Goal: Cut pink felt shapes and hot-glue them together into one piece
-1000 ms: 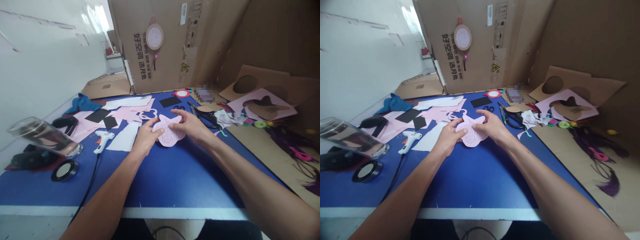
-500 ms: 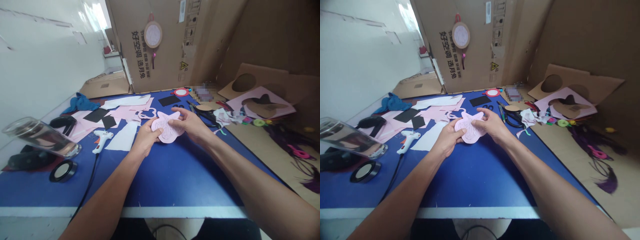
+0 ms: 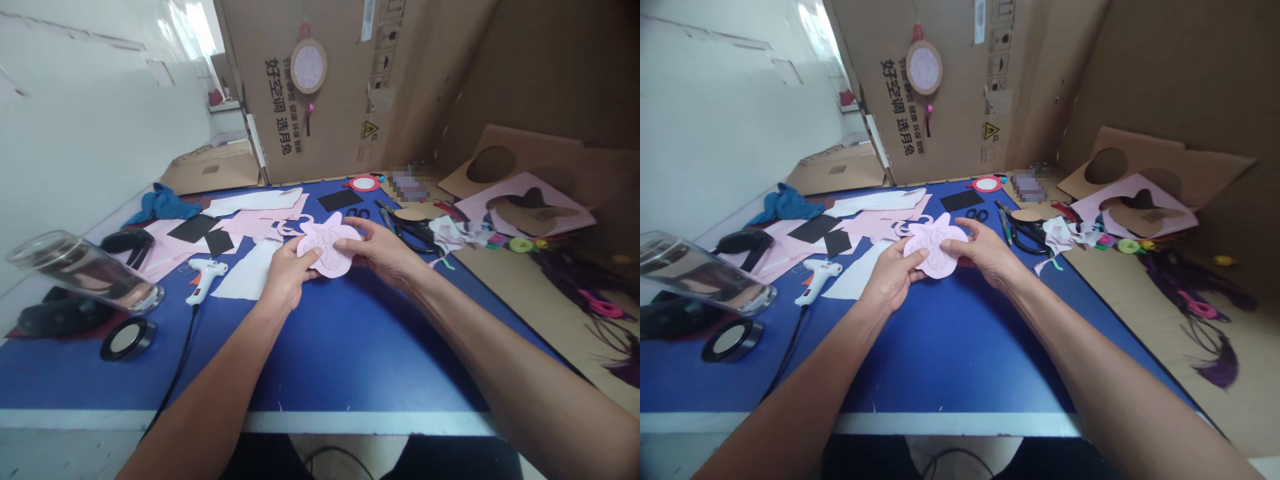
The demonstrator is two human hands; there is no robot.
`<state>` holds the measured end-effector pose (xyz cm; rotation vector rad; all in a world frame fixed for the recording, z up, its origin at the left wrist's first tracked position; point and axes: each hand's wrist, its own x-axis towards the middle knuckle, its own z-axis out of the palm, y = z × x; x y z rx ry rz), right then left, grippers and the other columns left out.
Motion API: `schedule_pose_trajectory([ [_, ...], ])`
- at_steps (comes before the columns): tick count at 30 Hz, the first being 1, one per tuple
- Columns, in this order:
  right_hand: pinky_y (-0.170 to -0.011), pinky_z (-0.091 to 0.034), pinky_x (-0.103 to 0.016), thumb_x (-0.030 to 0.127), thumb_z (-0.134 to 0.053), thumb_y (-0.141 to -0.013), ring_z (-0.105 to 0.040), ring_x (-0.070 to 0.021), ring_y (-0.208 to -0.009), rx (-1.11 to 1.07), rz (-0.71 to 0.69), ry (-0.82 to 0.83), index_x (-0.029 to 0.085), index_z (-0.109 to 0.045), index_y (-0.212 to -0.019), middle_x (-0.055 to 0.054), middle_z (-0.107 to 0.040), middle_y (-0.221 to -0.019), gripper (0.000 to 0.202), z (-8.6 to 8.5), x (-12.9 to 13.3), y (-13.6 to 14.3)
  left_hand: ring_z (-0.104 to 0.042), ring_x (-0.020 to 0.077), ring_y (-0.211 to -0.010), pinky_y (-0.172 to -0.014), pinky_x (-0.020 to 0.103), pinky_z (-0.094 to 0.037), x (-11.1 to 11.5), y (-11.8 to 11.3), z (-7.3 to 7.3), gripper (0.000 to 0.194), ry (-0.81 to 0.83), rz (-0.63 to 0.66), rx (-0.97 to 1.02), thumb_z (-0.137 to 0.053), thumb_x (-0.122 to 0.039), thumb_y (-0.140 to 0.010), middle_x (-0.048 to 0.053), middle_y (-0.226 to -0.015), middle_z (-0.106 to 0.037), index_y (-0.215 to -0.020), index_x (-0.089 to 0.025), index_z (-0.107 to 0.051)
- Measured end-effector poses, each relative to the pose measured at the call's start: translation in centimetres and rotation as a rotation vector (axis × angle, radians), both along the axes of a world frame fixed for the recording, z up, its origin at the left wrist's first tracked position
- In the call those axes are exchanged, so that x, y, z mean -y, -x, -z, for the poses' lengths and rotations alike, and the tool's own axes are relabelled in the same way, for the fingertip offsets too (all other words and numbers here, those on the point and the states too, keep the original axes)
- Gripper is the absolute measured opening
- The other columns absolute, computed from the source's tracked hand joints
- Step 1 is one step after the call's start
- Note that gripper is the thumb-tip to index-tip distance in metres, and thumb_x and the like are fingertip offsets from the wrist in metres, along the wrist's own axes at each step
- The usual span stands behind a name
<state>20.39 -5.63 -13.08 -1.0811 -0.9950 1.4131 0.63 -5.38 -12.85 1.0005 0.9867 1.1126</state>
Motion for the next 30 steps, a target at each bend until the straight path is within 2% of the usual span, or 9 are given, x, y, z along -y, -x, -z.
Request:
schedule_pose_trajectory([
  [3,-0.078,-0.064,-0.036,0.022,-0.096,-0.076,-0.077,-0.0221,-0.089,0.004,-0.027,0.047,0.027,-0.071,-0.134,-0.006,-0.083,-0.107,0.064,0.1,0.1,0.2,-0.081,0.0268,-0.099,-0.082,0.038,-0.068,-0.1,0.0,0.0,0.032,0.01,-0.072,0.063,-0.083,-0.017,-0.084,0.014,-0.123,-0.083,-0.116,-0.017,-0.078],
  [7,-0.076,-0.063,-0.033,0.017,-0.094,-0.075,-0.077,-0.0212,-0.088,0.02,-0.054,0.063,0.028,-0.074,-0.131,-0.006,-0.083,-0.107,0.061,0.4,0.2,0.4,-0.081,0.0237,-0.091,-0.081,0.037,-0.068,-0.1,-0.1,-0.2,0.028,0.032,-0.065,0.082,-0.08,-0.016,-0.087,0.014,-0.119,-0.084,-0.115,-0.016,-0.078],
  [11,-0.073,-0.062,-0.031,0.015,-0.092,-0.075,-0.075,-0.0185,-0.082,-0.035,-0.029,0.097,0.028,-0.076,-0.125,-0.005,-0.083,-0.108,0.055,0.2,0.3,0.5,-0.079,0.0206,-0.084,-0.08,0.035,-0.066,0.1,-0.2,-0.4,0.031,0.071,-0.017,0.082,-0.079,-0.013,-0.087,0.013,-0.112,-0.085,-0.117,-0.017,-0.078],
  [16,-0.067,-0.061,-0.029,0.013,-0.091,-0.075,-0.071,-0.0158,-0.072,-0.07,-0.011,0.142,0.026,-0.078,-0.116,-0.003,-0.082,-0.096,0.045,-0.1,0.3,0.5,-0.079,0.0198,-0.084,-0.078,0.033,-0.064,0.2,-0.4,-0.8,0.04,0.102,-0.002,0.106,-0.075,-0.004,-0.08,0.012,-0.115,-0.084,-0.118,-0.017,-0.076],
  [20,-0.064,-0.061,-0.026,0.014,-0.088,-0.079,-0.069,-0.0147,-0.069,-0.083,-0.013,0.155,0.024,-0.077,-0.117,-0.004,-0.082,-0.093,0.04,-0.2,0.3,0.6,-0.078,0.0202,-0.086,-0.078,0.033,-0.064,0.4,-0.4,-0.9,0.046,0.092,0.002,0.124,-0.073,0.001,-0.076,0.012,-0.116,-0.083,-0.119,-0.017,-0.076],
  [30,-0.065,-0.061,-0.024,0.011,-0.081,-0.088,-0.071,-0.0137,-0.069,-0.067,-0.012,0.163,0.022,-0.074,-0.118,-0.004,-0.081,-0.092,0.033,-0.6,0.6,1.0,-0.078,0.0182,-0.082,-0.073,0.029,-0.063,0.5,-0.5,-0.8,0.04,0.123,-0.03,0.092,-0.074,0.003,-0.081,0.01,-0.114,-0.084,-0.115,-0.017,-0.077],
])
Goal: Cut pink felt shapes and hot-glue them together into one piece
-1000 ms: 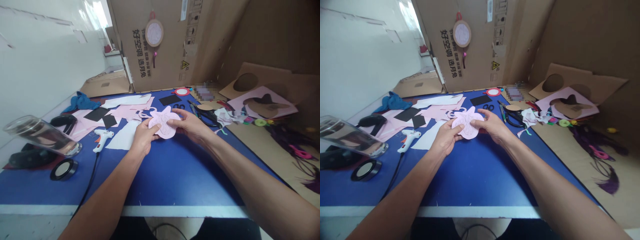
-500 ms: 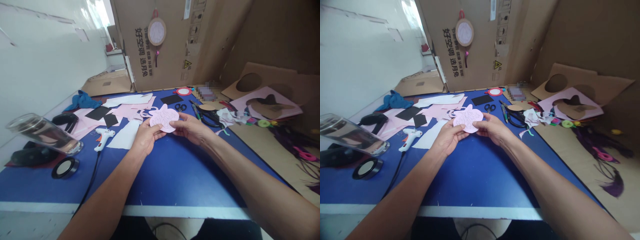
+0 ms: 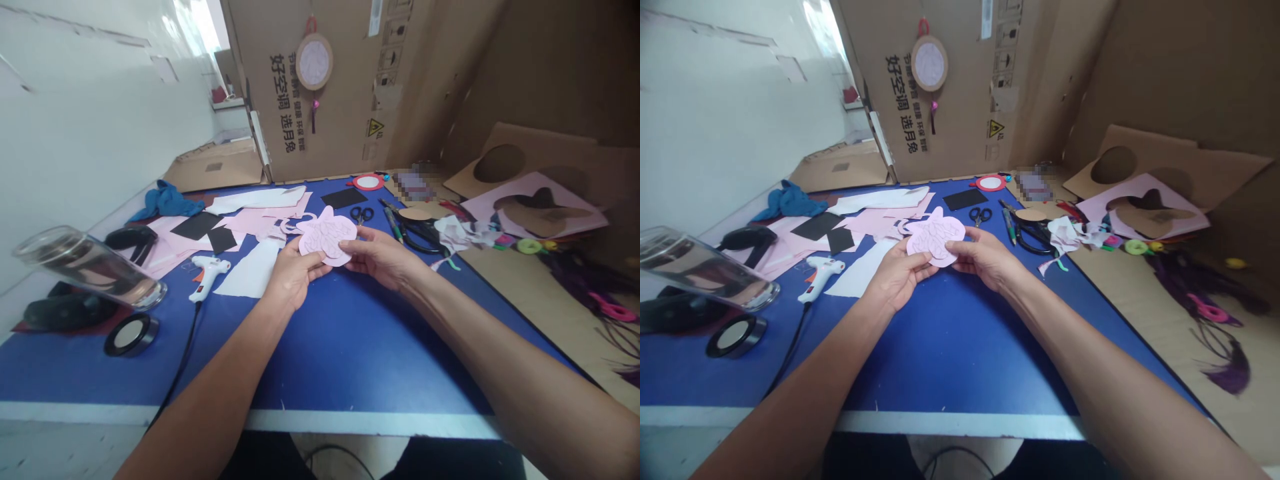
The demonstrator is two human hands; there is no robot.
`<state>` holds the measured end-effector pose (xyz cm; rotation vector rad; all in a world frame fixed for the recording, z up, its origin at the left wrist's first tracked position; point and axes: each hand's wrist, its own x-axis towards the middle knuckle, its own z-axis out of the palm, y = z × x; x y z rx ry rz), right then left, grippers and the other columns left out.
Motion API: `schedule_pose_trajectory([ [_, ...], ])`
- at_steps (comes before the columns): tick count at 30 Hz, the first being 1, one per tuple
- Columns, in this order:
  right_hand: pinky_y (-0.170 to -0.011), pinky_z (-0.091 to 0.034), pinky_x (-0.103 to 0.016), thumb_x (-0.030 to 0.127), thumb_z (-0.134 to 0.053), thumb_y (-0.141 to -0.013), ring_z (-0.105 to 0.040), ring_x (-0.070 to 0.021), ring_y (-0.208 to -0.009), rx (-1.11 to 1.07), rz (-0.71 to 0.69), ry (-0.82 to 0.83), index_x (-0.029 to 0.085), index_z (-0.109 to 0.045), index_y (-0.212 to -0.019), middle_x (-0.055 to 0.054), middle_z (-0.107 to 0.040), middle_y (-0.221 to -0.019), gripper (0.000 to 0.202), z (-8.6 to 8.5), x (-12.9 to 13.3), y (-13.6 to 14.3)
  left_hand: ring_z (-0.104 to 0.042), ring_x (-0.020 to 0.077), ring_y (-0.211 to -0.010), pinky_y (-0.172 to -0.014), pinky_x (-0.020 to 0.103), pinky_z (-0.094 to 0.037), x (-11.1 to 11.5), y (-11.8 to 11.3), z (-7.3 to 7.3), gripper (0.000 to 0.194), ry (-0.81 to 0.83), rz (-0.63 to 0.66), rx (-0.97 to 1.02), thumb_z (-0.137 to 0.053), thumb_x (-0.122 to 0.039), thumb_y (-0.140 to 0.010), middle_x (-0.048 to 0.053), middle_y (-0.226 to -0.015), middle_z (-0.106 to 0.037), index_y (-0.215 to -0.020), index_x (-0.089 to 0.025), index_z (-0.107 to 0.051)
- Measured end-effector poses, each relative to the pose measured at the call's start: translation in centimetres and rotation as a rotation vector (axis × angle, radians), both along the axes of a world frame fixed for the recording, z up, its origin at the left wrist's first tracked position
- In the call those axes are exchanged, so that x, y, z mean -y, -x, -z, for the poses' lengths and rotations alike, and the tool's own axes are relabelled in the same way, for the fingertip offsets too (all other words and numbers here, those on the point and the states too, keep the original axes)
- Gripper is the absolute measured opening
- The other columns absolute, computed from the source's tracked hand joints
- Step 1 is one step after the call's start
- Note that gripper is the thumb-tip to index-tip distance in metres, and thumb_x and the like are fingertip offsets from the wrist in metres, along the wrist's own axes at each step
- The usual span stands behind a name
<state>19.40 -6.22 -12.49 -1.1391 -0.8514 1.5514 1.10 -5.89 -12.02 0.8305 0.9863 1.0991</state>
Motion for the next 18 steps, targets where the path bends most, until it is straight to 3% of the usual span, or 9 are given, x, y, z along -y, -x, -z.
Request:
schedule_pose_trajectory([
  [12,-0.064,-0.06,-0.024,0.011,-0.078,-0.093,-0.069,-0.0123,-0.065,0.006,0.02,0.015,0.022,-0.074,-0.116,-0.002,-0.08,-0.089,0.026,0.03,0.02,0.02,-0.077,0.0164,-0.076,-0.072,0.029,-0.064,-0.21,-0.1,0.24,0.033,0.021,-0.005,0.003,-0.075,-0.001,-0.085,0.008,-0.103,-0.084,-0.115,-0.016,-0.076],
  [18,-0.064,-0.061,-0.024,0.01,-0.082,-0.088,-0.069,-0.0126,-0.066,0.012,0.035,-0.006,0.024,-0.074,-0.122,-0.002,-0.081,-0.091,0.038,0.49,-0.39,-0.39,-0.078,0.0187,-0.077,-0.074,0.031,-0.065,-0.38,0.17,0.2,0.037,0.059,-0.023,0.03,-0.069,-0.005,-0.093,0.01,-0.099,-0.083,-0.128,-0.016,-0.067],
])
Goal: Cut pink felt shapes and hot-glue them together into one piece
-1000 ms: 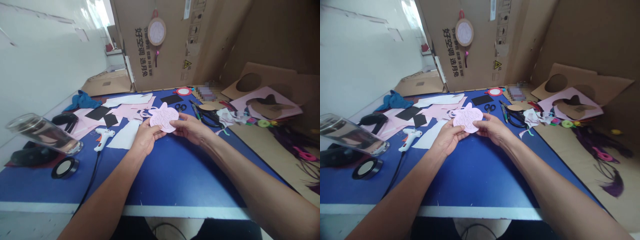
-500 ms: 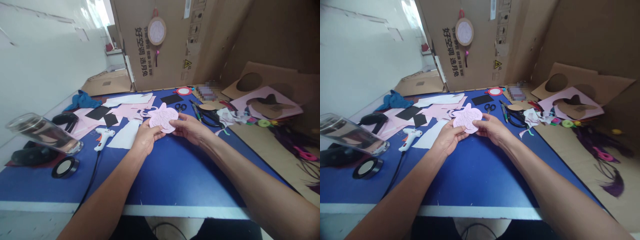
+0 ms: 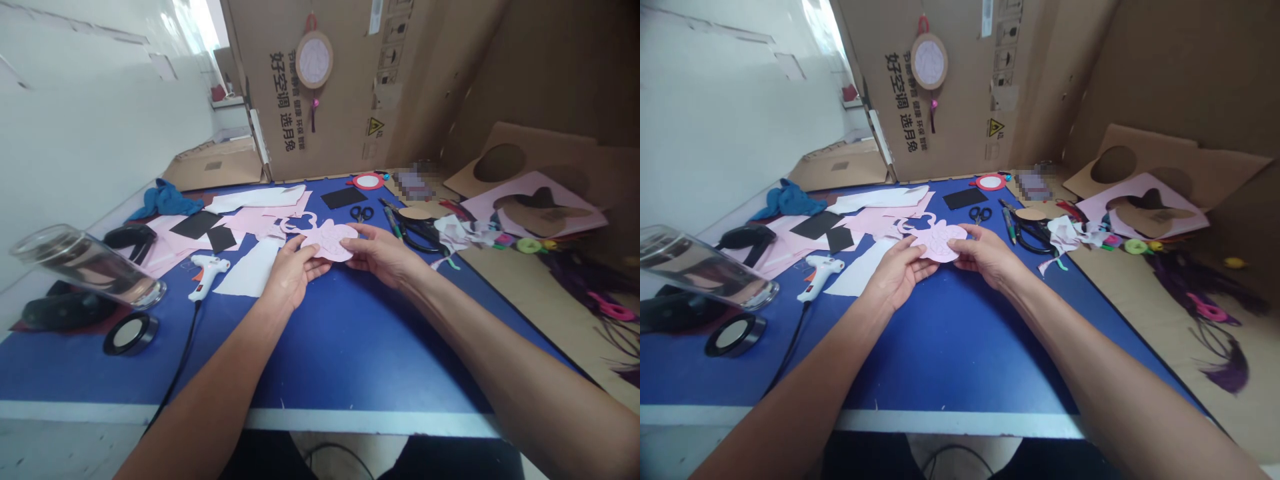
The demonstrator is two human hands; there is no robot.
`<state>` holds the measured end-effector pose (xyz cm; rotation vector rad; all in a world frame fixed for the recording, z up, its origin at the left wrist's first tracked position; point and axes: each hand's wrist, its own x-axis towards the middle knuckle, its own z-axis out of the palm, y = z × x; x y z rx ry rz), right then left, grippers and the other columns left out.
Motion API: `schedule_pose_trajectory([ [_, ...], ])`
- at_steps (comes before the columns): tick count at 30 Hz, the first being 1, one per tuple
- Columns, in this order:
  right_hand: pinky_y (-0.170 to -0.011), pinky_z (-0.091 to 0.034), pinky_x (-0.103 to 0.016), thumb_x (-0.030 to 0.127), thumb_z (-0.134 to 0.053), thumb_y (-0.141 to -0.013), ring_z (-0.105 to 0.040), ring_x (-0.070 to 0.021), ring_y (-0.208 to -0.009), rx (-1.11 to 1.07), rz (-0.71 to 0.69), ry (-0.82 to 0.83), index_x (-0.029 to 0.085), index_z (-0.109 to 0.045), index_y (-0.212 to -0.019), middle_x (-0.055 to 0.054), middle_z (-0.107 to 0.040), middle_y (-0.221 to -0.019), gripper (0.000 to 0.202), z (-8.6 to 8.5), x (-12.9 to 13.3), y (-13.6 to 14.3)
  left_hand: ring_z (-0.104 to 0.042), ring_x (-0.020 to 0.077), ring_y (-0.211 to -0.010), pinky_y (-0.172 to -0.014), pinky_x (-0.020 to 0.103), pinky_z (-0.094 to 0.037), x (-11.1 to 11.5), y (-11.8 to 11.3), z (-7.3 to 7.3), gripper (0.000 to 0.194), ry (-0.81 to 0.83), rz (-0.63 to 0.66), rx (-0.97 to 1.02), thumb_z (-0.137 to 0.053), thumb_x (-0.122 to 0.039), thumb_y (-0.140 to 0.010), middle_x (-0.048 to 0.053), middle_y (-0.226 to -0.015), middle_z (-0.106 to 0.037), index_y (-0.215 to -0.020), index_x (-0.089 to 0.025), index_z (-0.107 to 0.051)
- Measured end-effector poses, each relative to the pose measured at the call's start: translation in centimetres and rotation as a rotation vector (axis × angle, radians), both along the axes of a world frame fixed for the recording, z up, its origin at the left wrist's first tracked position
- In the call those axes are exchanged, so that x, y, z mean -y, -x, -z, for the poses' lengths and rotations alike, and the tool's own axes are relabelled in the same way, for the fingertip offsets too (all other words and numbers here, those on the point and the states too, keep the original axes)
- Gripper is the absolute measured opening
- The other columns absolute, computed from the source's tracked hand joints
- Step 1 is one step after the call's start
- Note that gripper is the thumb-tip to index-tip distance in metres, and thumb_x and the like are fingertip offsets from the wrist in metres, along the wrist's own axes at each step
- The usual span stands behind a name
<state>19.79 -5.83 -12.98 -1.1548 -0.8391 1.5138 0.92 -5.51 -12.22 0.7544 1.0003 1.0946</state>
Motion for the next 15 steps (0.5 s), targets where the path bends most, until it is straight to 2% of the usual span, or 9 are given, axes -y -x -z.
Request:
schedule_pose_trajectory([
  [5,-0.064,-0.061,-0.025,0.012,-0.085,-0.085,-0.072,-0.0142,-0.071,0.071,-0.009,-0.013,0.024,-0.068,-0.139,-0.002,-0.081,-0.096,0.058,0.2,-0.3,-0.9,-0.077,0.02,-0.076,-0.073,0.035,-0.066,-0.6,0.7,-0.2,0.049,0.035,-0.081,0.024,-0.068,-0.009,-0.095,0.008,-0.097,-0.081,-0.14,-0.019,-0.054],
  [9,-0.068,-0.064,-0.027,0.012,-0.088,-0.082,-0.075,-0.0169,-0.079,0.151,-0.131,-0.01,0.025,-0.059,-0.153,-0.003,-0.082,-0.099,0.077,0.0,-0.3,-1.6,-0.073,0.0172,-0.069,-0.065,0.029,-0.06,-1.3,1.4,-0.1,0.052,0.044,-0.1,-0.034,-0.07,-0.013,-0.094,0.006,-0.093,-0.079,-0.144,-0.02,-0.055],
  [12,-0.072,-0.065,-0.028,0.013,-0.088,-0.083,-0.075,-0.018,-0.082,0.193,-0.242,0.006,0.025,-0.055,-0.158,-0.002,-0.08,-0.095,0.083,0.0,-0.2,-1.9,-0.074,0.0189,-0.07,-0.063,0.029,-0.059,-1.4,1.7,0.0,0.067,0.034,-0.074,-0.131,-0.071,-0.007,-0.089,0.008,-0.094,-0.08,-0.152,-0.019,-0.052],
  [15,-0.074,-0.065,-0.029,0.014,-0.087,-0.085,-0.075,-0.018,-0.082,0.212,-0.257,-0.004,0.023,-0.054,-0.159,-0.003,-0.08,-0.095,0.082,0.1,-0.1,-2.0,-0.076,0.0213,-0.073,-0.065,0.032,-0.06,-1.0,1.7,0.0,0.077,0.012,-0.023,-0.224,-0.068,-0.002,-0.086,0.011,-0.097,-0.081,-0.159,-0.019,-0.05],
])
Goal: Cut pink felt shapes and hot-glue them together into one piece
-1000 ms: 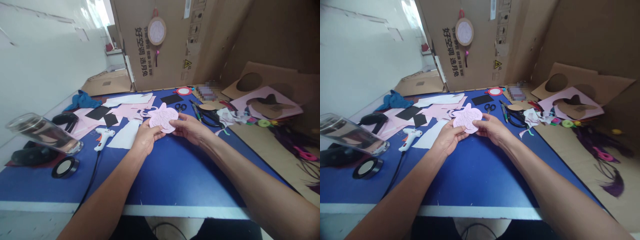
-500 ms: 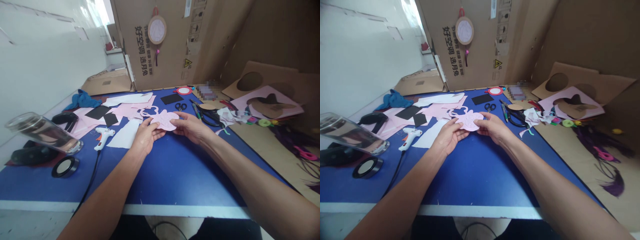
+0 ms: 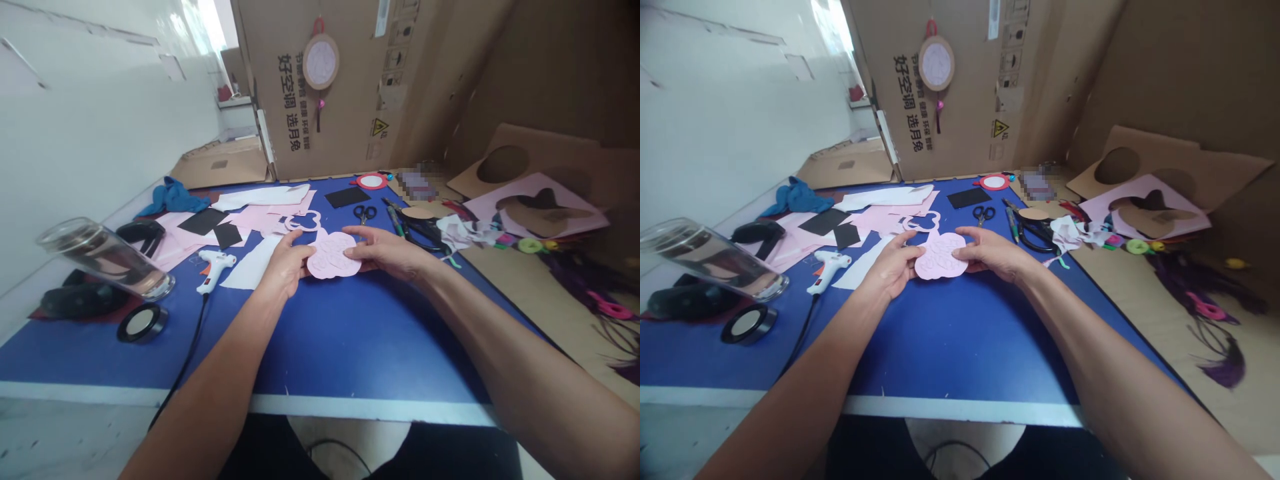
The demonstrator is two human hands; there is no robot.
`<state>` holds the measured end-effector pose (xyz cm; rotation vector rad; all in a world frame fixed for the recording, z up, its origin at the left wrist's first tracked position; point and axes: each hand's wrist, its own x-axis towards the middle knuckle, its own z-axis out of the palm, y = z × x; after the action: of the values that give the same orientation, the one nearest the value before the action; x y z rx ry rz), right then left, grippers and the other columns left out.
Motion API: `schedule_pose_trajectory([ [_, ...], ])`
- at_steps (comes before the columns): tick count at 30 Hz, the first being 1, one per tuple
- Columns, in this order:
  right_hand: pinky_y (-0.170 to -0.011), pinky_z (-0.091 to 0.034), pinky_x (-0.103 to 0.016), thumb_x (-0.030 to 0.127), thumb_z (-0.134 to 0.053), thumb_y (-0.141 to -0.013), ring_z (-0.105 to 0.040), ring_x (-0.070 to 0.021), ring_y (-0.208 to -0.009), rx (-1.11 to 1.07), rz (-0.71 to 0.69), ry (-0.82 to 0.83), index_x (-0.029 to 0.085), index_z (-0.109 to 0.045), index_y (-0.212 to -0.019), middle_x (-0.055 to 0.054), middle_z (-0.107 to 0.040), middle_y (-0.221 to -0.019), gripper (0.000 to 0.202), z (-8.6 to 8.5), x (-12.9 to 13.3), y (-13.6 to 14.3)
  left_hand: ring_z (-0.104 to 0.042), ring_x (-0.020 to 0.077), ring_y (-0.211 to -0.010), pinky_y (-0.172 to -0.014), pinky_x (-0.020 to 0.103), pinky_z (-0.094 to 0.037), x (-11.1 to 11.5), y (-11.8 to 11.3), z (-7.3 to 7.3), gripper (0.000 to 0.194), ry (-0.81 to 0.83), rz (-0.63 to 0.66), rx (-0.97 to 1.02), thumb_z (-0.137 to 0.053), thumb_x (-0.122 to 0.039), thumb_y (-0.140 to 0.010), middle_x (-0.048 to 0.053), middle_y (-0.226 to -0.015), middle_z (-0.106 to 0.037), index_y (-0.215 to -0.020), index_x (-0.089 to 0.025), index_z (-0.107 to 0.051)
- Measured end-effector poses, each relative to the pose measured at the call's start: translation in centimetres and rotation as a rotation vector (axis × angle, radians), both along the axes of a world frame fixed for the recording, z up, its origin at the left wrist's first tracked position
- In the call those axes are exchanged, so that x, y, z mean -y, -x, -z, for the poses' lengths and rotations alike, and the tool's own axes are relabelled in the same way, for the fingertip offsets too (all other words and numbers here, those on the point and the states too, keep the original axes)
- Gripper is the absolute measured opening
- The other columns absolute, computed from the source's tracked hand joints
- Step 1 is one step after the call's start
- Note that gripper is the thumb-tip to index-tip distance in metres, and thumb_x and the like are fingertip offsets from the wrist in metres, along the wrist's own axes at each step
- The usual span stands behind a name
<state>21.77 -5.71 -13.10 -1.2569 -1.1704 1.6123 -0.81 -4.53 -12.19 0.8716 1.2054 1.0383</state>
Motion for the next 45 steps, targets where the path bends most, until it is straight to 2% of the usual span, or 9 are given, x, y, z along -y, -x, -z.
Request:
schedule_pose_trajectory([
  [6,-0.067,-0.063,-0.026,0.014,-0.085,-0.087,-0.075,-0.0171,-0.082,-0.007,0.031,-0.006,0.023,-0.058,-0.155,-0.007,-0.082,-0.114,0.074,0.1,0.4,0.4,-0.074,0.0195,-0.07,-0.066,0.031,-0.06,0.9,-0.3,-0.1,0.082,0.001,0.054,-0.037,-0.067,-0.003,-0.082,0.01,-0.095,-0.08,-0.16,-0.02,-0.05],
  [10,-0.061,-0.062,-0.024,0.017,-0.087,-0.087,-0.073,-0.016,-0.077,-0.031,0.077,-0.022,0.023,-0.057,-0.156,-0.005,-0.081,-0.103,0.075,-0.4,0.9,0.9,-0.072,0.0182,-0.067,-0.066,0.03,-0.06,0.7,-0.3,0.0,0.081,-0.017,-0.01,-0.017,-0.067,-0.003,-0.08,0.007,-0.09,-0.079,-0.158,-0.019,-0.052],
  [15,-0.066,-0.066,-0.026,0.007,-0.089,-0.079,-0.077,-0.0184,-0.076,-0.135,0.07,-0.028,0.02,-0.04,-0.169,-0.001,-0.078,-0.085,0.104,-0.4,1.2,1.8,-0.079,0.0214,-0.082,-0.074,0.032,-0.063,0.1,-0.1,0.2,0.08,-0.055,-0.14,0.038,-0.066,-0.001,-0.082,0.008,-0.096,-0.08,-0.157,-0.021,-0.049],
  [19,-0.069,-0.067,-0.025,-0.003,-0.084,-0.075,-0.076,-0.0158,-0.072,-0.195,0.087,-0.063,0.021,-0.042,-0.168,0.002,-0.077,-0.081,0.104,0.1,0.9,2.3,-0.081,0.0235,-0.089,-0.079,0.035,-0.065,0.1,-0.2,0.2,0.08,-0.048,-0.15,0.058,-0.068,-0.001,-0.083,0.01,-0.103,-0.081,-0.158,-0.021,-0.047],
  [24,-0.071,-0.068,-0.026,-0.001,-0.088,-0.073,-0.076,-0.0156,-0.072,-0.235,0.109,-0.073,0.018,-0.044,-0.165,0.003,-0.075,-0.078,0.104,0.5,0.7,2.3,-0.078,0.0228,-0.087,-0.076,0.034,-0.064,0.1,-0.2,0.5,0.075,-0.067,-0.116,-0.031,-0.073,-0.008,-0.083,0.01,-0.101,-0.078,-0.153,-0.02,-0.052],
  [28,-0.069,-0.067,-0.025,0.001,-0.09,-0.073,-0.077,-0.0161,-0.073,-0.231,0.128,-0.074,0.019,-0.047,-0.163,0.004,-0.075,-0.078,0.101,0.6,0.6,2.2,-0.074,0.0222,-0.094,-0.082,0.035,-0.063,-0.1,0.1,1.1,0.06,-0.178,-0.089,-0.227,-0.076,-0.015,-0.083,0.009,-0.109,-0.076,-0.142,-0.02,-0.064],
  [33,-0.068,-0.067,-0.025,-0.001,-0.086,-0.075,-0.076,-0.016,-0.071,-0.204,0.149,-0.062,0.017,-0.046,-0.164,0.003,-0.075,-0.076,0.099,0.6,0.6,2.3,-0.071,0.0251,-0.11,-0.108,0.042,-0.054,-0.1,0.2,1.2,0.021,-0.528,-0.081,-0.541,-0.075,-0.013,-0.087,0.011,-0.123,-0.077,-0.107,-0.02,-0.078],
  [39,-0.069,-0.066,-0.026,0.001,-0.085,-0.074,-0.077,-0.0169,-0.074,-0.168,0.147,-0.068,0.02,-0.049,-0.162,0.003,-0.076,-0.08,0.098,0.6,0.5,2.1,-0.072,0.0265,-0.116,-0.117,0.045,-0.049,1.1,-1.0,0.8,0.025,-0.64,0.105,-0.474,-0.077,-0.006,-0.084,0.006,-0.117,-0.081,-0.1,-0.025,-0.081],
  [45,-0.068,-0.065,-0.026,0.0,-0.082,-0.075,-0.077,-0.0173,-0.073,-0.125,0.153,-0.071,0.018,-0.048,-0.161,0.003,-0.075,-0.079,0.094,0.6,0.5,1.9,-0.072,0.027,-0.115,-0.116,0.046,-0.05,1.0,-1.2,1.5,0.029,-0.622,0.096,-0.458,-0.08,-0.003,-0.08,0.007,-0.115,-0.081,-0.1,-0.024,-0.081],
])
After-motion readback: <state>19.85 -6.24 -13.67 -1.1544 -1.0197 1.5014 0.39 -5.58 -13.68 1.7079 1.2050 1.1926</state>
